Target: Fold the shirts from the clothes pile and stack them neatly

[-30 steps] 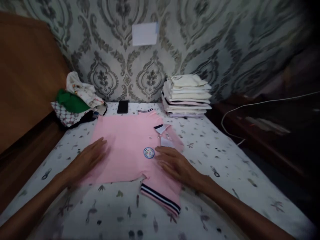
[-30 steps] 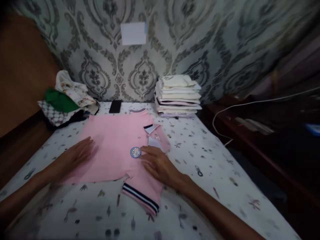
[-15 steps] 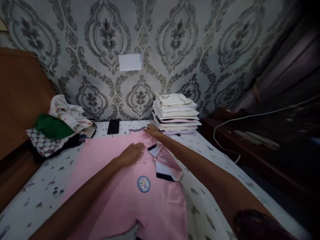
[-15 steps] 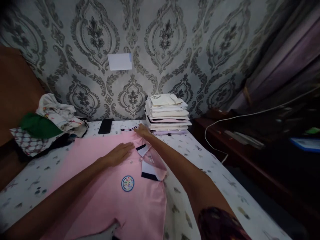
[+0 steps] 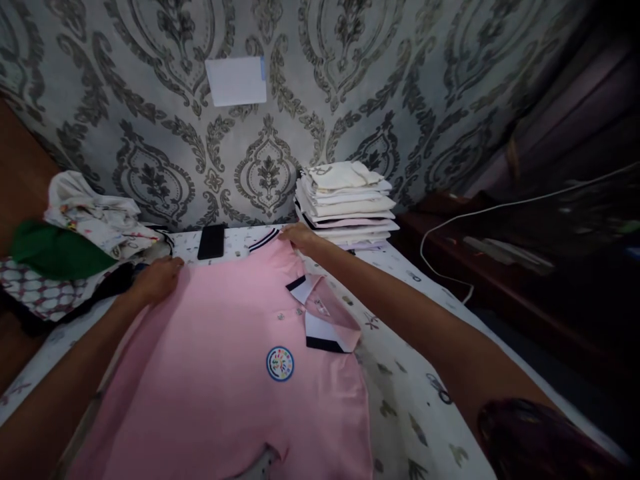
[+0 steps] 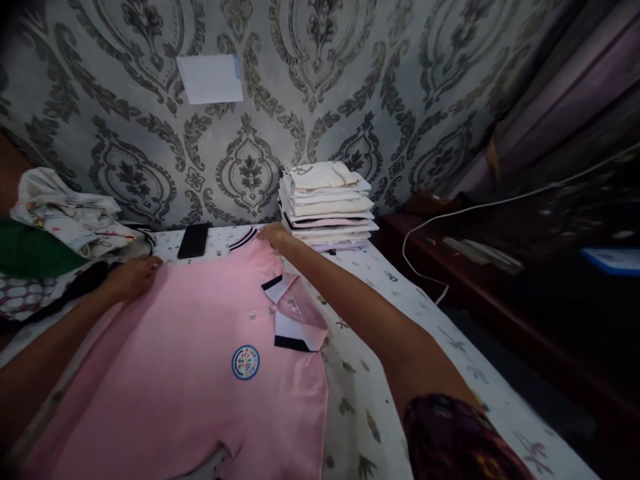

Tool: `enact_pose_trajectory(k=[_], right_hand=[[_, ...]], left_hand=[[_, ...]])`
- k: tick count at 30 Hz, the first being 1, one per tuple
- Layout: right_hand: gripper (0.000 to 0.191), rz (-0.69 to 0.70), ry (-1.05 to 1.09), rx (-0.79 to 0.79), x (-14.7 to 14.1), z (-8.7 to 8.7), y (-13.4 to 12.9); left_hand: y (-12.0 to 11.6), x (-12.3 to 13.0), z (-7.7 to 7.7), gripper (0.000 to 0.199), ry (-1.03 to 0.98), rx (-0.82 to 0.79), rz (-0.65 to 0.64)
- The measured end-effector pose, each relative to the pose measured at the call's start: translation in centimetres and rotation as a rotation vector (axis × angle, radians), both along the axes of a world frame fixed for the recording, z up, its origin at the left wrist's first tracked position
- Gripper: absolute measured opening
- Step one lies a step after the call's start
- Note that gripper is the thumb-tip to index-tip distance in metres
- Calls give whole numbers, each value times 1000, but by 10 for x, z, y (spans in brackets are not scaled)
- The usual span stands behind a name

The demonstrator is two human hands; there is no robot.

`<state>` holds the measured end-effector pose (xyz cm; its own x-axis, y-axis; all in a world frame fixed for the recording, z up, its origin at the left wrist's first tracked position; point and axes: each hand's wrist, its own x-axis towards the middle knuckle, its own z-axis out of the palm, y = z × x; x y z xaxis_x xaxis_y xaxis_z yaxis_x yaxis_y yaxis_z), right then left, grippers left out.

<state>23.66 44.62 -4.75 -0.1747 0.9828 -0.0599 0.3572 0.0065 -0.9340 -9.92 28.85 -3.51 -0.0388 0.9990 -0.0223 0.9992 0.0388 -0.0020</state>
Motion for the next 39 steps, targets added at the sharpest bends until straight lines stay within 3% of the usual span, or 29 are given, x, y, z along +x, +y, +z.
enact_pose_trajectory(k=[3, 10, 14, 19, 23, 25, 29, 32, 35, 39], right_hand=[[11, 43, 90, -41, 8, 9, -15], [19, 67, 255, 65, 28, 24, -61], [22, 153, 343, 201, 44, 26, -95], [19, 219, 266, 286, 69, 14, -155], [9, 304, 32, 368, 88, -3, -199], [15, 379, -82, 467, 96, -9, -212], [27, 516, -206, 565, 107, -8, -208], [28, 343, -335, 478, 104, 3, -182], [26, 125, -674, 439, 89, 15, -151], [28, 77, -939, 347, 64, 18, -124]], left_hand=[[-8, -7, 6, 29, 36, -41, 12], [-41, 1, 26, 38, 106, 106, 34], [-65, 5, 31, 40, 151, 116, 12], [-94, -1, 12, 39, 214, 178, -122], [-115, -8, -9, 40, 270, 184, -236], [-122, -8, -15, 42, 270, 194, -258], [-127, -4, -14, 43, 196, 135, -236], [-125, -2, -6, 41, 12, 70, -140], [-114, -8, -2, 42, -175, 29, 5], [-91, -20, -6, 44, -76, 113, 44]])
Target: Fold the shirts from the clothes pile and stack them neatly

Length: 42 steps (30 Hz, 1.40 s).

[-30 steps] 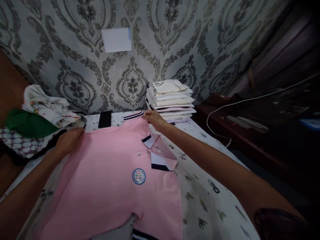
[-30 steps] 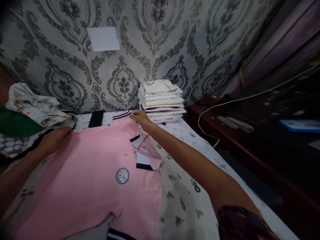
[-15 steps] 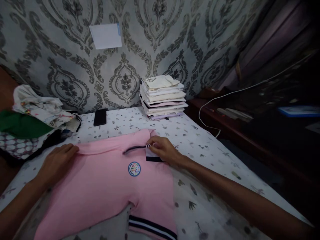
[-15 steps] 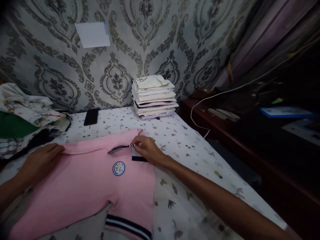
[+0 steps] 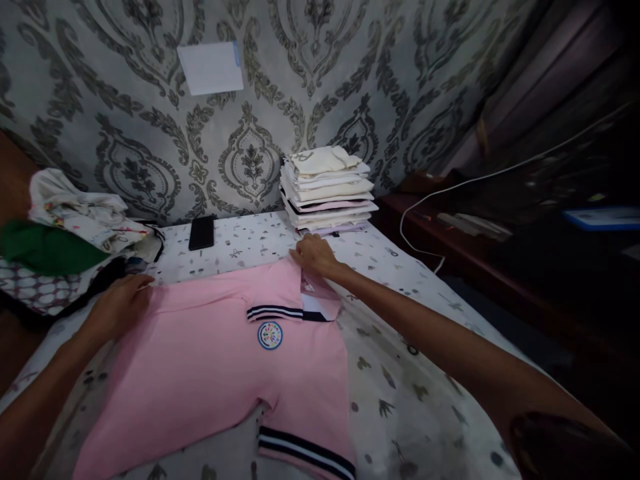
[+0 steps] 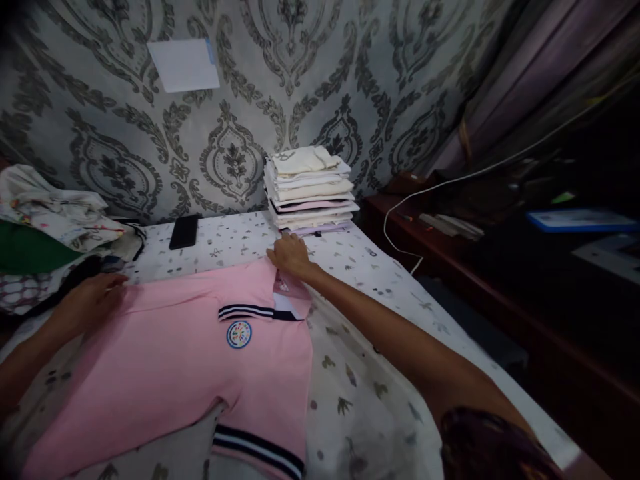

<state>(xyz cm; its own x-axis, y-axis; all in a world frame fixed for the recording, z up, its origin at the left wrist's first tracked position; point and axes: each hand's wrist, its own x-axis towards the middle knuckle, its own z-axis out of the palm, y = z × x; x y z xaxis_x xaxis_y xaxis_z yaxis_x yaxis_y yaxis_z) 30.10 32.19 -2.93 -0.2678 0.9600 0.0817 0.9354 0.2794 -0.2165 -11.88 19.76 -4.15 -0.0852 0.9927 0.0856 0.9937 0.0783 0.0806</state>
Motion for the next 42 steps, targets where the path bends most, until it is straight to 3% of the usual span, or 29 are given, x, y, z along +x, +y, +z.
enact_pose_trajectory(k=[5, 11, 19, 22, 24, 27, 30, 32, 36, 42], right_hand=[[10, -37, 9, -93, -10, -9, 12], [15, -92, 21, -56, 2, -14, 12], [15, -72, 55, -20, 12, -22, 10], [18, 62, 157, 108, 8, -23, 2], [17, 235, 267, 191, 3, -21, -9], [21, 599, 387, 104, -10, -17, -33], [21, 850, 304, 23, -24, -15, -61], [21, 882, 184, 24, -31, -17, -76], [22, 830, 57, 38, -32, -22, -89], [16, 784, 114, -71, -35, -11, -84]], left_hand=[[14, -6, -10, 41, 90, -34, -15], [12, -15, -16, 26, 50, -61, 24], [11, -21, -18, 28, -6, -59, 20], [5, -13, -6, 31, -52, 18, 34], [-1, -10, 1, 34, -112, 115, 61], [-8, -16, 7, 35, -290, 234, 171], [-15, -23, 6, 32, -478, 183, 275], [-22, -20, 4, 30, -486, 127, 206], [-35, 1, 1, 32, -257, 59, -69], [-37, 27, 8, 35, -32, -53, -103]])
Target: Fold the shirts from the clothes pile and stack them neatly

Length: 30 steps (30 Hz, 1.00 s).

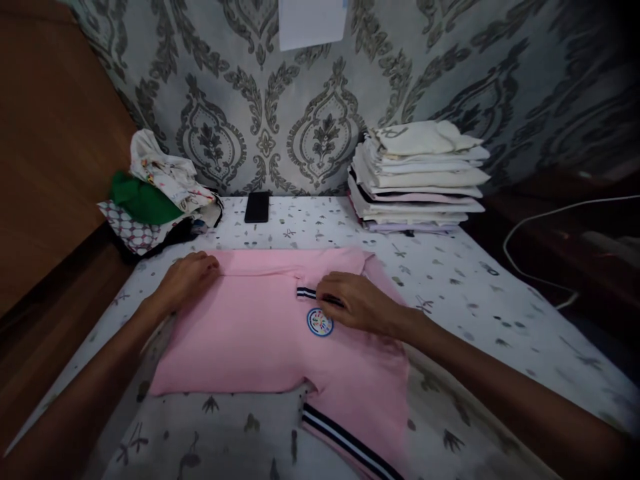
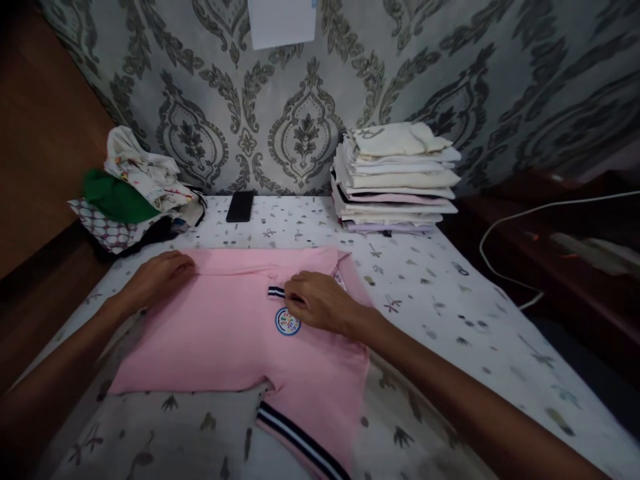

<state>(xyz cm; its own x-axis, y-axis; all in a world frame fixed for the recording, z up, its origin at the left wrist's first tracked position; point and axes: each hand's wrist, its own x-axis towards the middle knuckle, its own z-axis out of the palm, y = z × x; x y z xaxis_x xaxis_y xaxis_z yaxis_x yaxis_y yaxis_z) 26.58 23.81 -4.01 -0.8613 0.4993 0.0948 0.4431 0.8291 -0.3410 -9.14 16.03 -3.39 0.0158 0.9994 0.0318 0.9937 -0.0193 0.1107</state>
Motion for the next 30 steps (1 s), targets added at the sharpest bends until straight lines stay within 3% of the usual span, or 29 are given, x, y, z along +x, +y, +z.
enact_pose_trajectory(k=[3, 7, 11, 17, 22, 26, 30], right_hand=[[16, -65, -3, 42, -16, 3, 3], [20, -19, -112, 111, -31, -2, 5], [23, -35, -79, 86, -34, -4, 7], [34, -176, 28, 124, -59, -17, 23], [52, -258, -88, 152, -68, -42, 24], [54, -250, -121, 115, -65, -42, 18], [53, -262, -51, 30, -62, -37, 19]], left_hand=[[7, 15, 0, 37, -49, 58, -105], [14, 43, -17, 42, -133, 85, -294], [10, 57, -34, 53, -200, -48, -301], [11, 44, -29, 64, -225, -64, -134], [14, 13, -36, 70, 11, -133, 79], [12, -10, -49, 78, 106, -125, 194], [12, -20, -54, 84, 74, -91, 185]])
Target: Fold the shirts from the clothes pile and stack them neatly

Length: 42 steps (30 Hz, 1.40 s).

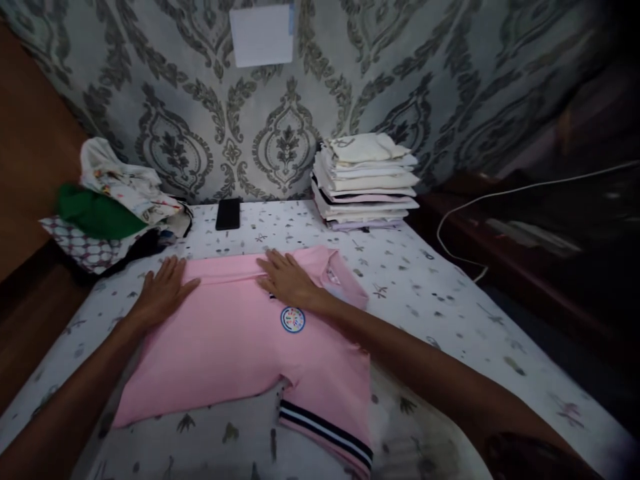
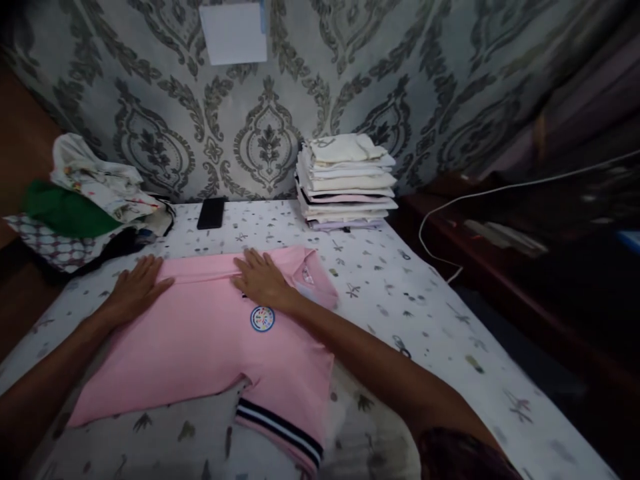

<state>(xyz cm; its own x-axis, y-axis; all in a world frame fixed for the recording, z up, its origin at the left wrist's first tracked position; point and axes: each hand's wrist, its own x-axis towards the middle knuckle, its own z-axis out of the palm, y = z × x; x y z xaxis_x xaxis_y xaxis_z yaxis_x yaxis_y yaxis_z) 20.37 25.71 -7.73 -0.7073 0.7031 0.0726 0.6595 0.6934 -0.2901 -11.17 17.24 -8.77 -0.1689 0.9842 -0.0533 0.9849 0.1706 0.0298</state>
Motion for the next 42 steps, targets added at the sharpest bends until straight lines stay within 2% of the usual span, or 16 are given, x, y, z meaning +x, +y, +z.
enact_pose_trajectory(k=[2, 5, 8, 11, 14, 16, 19, 21, 24, 27, 30, 33, 36, 39, 42], right_hand=[[50, 8, 142, -58, 6, 2, 6], [44, 3, 428, -76, 27, 8, 23], [37, -124, 576, -36, 59, 13, 41], [34, -301, 566, -26, 89, 12, 47], [32, -339, 510, -16, 110, 7, 41], [30, -302, 467, 7, 117, 3, 36], [23, -188, 409, 51, 123, -2, 33], [21, -130, 374, 66, 125, -3, 36], [25, -143, 356, 62, 126, -2, 38], [29, -170, 395, 71, 127, 8, 23], [28, -69, 446, 67, 134, 25, -19], [28, 179, 386, -87, 155, 42, -78], [29, 274, 235, -195, 182, 51, -129], [31, 263, 147, -173, 198, 46, -154], [32, 192, 217, -111, 200, 33, -153]], left_hand=[[-1, 0, 4, 85, -27, -7, -1], [-2, 13, 19, 81, -71, 18, -19], [-1, 51, 38, 71, -161, 140, -209], [2, 111, 51, 49, -278, 207, -558], [6, 172, 51, 31, -253, 182, -846], [10, 201, 47, 29, -185, 155, -919], [15, 222, 41, 25, -112, 114, -929], [18, 224, 40, 22, -108, 97, -934], [19, 218, 43, 21, -192, 79, -986], [8, 203, 49, 24, -336, 76, -1011], [-21, 177, 56, 28, -464, 77, -938], [-66, 144, 64, 27, -570, 26, -825], [-108, 122, 69, 28, -583, -11, -736], [-133, 131, 67, 35, -530, 54, -784], [-140, 170, 59, 34, -424, 169, -982]])
